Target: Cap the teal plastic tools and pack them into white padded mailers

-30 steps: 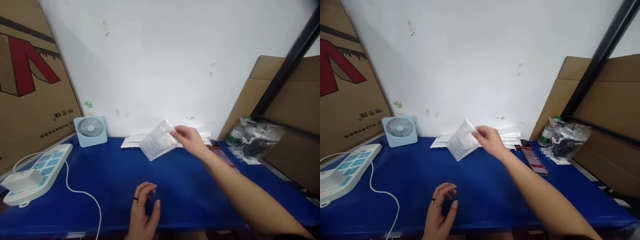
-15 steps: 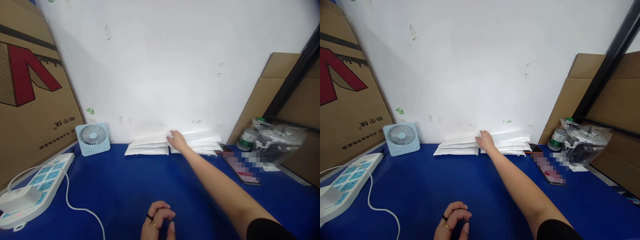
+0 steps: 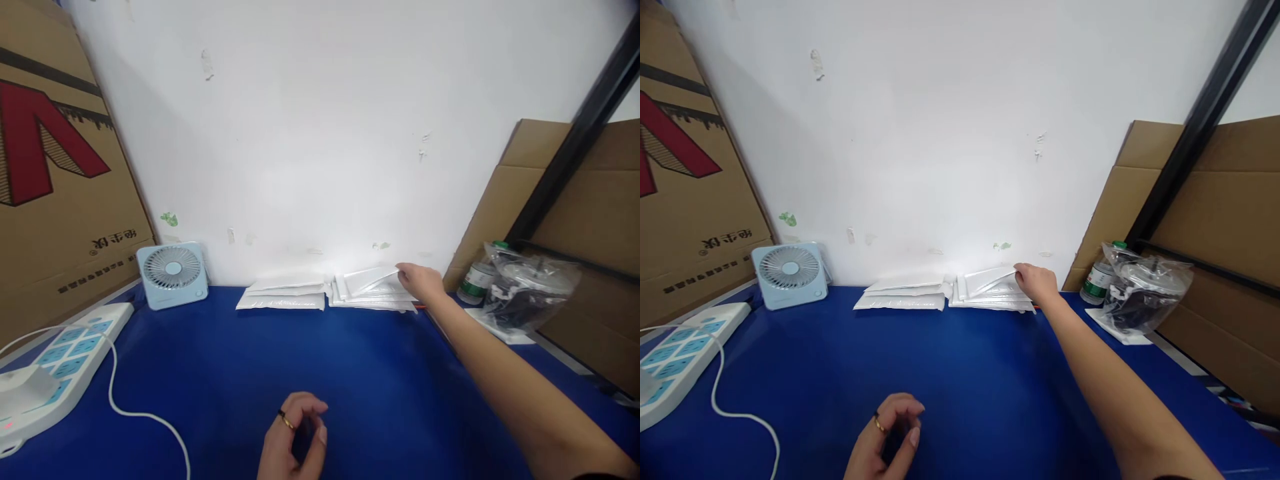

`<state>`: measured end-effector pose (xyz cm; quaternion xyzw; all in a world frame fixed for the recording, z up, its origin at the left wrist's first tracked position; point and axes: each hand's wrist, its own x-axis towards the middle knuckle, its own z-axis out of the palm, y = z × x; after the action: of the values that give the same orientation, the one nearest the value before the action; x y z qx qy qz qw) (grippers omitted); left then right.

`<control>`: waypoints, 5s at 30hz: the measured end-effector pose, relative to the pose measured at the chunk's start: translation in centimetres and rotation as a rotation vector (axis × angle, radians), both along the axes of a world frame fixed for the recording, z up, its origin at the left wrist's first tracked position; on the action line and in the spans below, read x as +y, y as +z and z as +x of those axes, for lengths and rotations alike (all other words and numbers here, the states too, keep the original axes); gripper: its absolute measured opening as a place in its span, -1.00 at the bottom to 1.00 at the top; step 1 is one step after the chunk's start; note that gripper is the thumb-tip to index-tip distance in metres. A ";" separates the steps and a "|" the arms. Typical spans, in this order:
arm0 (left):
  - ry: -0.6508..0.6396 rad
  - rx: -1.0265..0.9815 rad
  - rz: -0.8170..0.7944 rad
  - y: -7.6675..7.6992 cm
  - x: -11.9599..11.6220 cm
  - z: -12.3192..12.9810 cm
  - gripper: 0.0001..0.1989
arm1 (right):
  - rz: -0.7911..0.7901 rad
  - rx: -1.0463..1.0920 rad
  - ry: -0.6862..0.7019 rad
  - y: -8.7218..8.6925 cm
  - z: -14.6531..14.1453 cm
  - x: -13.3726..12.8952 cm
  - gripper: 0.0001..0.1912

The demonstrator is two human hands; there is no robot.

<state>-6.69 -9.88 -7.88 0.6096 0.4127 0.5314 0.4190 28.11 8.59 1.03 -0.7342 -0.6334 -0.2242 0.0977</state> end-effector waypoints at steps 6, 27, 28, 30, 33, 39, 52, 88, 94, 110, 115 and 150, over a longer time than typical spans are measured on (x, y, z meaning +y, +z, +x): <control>-0.334 -0.665 -0.685 1.7 1.3 4.6 -0.34 | 0.274 0.304 0.132 -0.4 -4.3 -6.4 -0.69; 0.195 -0.824 0.000 8.8 9.4 6.0 -0.58 | -0.514 0.701 0.790 -9.2 -6.9 -9.0 0.21; 0.190 -0.806 0.014 9.2 9.5 6.0 -0.57 | -0.490 0.701 0.783 -9.4 -7.3 -8.9 0.17; 0.182 -0.782 0.034 10.0 9.6 5.8 -0.56 | -0.442 0.707 0.764 -9.5 -7.9 -8.8 0.09; 0.185 -0.759 0.065 11.4 9.7 5.2 -0.55 | -0.398 0.724 0.736 -9.4 -8.5 -8.8 -0.01; 0.166 -0.658 0.130 14.4 9.6 3.4 -0.51 | -0.400 0.704 0.712 -8.5 -8.8 -9.4 -0.18; 0.082 -0.506 0.355 19.9 8.4 1.7 -0.46 | -0.427 0.586 0.825 -8.3 -8.8 -9.3 -0.25; -0.104 1.225 0.277 3.6 15.2 2.9 -0.83 | -0.169 0.569 0.831 -7.2 -10.8 -9.7 -0.46; -0.162 1.126 0.336 3.3 15.8 4.4 -0.83 | -0.267 0.735 0.663 -6.4 -10.1 -5.9 -0.79; -0.211 1.036 0.248 2.0 16.1 2.9 -0.73 | -0.286 0.528 0.681 -7.3 -8.1 -6.3 -0.91; -0.346 1.069 0.198 2.0 15.5 3.1 -0.86 | -0.372 0.529 0.704 -7.4 -9.3 -6.5 -0.92; -0.195 1.046 0.124 2.5 16.8 1.0 -0.70 | -0.430 0.684 0.632 -6.1 -5.8 -7.3 -0.80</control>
<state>-5.70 6.95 -5.42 0.8523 0.4755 0.1386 0.1680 22.30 1.24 -5.11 -0.5418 -0.7880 0.2047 0.2089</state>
